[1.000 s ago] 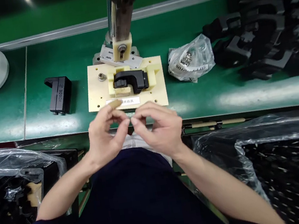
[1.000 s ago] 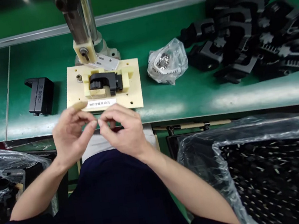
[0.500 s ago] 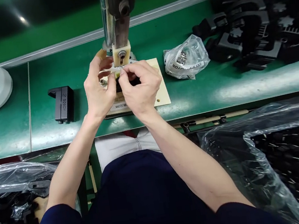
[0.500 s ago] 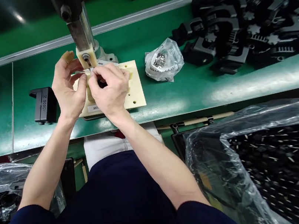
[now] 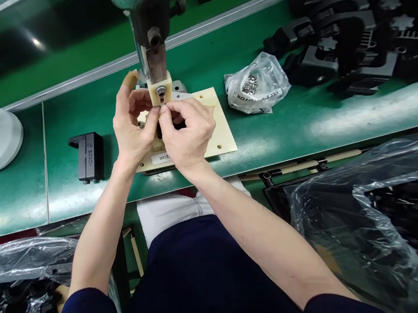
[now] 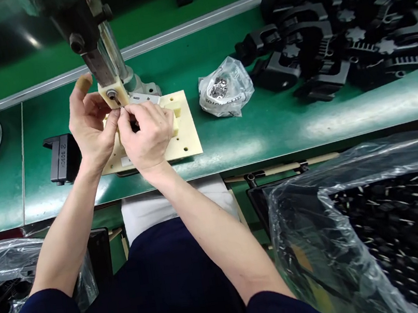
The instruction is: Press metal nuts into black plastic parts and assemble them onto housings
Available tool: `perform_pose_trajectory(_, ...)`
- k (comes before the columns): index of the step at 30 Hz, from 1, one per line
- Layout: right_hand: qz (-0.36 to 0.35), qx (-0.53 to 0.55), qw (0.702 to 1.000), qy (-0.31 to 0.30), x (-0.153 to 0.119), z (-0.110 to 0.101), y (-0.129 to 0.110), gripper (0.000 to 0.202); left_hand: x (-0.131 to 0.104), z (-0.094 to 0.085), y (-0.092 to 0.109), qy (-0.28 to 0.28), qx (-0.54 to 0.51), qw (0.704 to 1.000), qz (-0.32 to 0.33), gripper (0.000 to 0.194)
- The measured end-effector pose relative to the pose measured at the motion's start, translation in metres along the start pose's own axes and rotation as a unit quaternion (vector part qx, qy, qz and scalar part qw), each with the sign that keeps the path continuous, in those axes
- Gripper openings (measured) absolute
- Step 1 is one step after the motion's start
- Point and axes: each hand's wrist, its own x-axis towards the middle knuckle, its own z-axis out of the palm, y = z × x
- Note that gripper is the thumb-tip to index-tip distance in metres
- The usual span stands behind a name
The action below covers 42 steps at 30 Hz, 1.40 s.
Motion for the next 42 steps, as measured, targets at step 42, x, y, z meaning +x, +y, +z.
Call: perform_pose_trajectory(42, -0.085, -0.041, 0.979, -0.181, 0.034, -0.02, 0.025, 0.024, 0.001, 0.0, 0.008, 0.015, 0.049, 0.998, -0.021, 0.067)
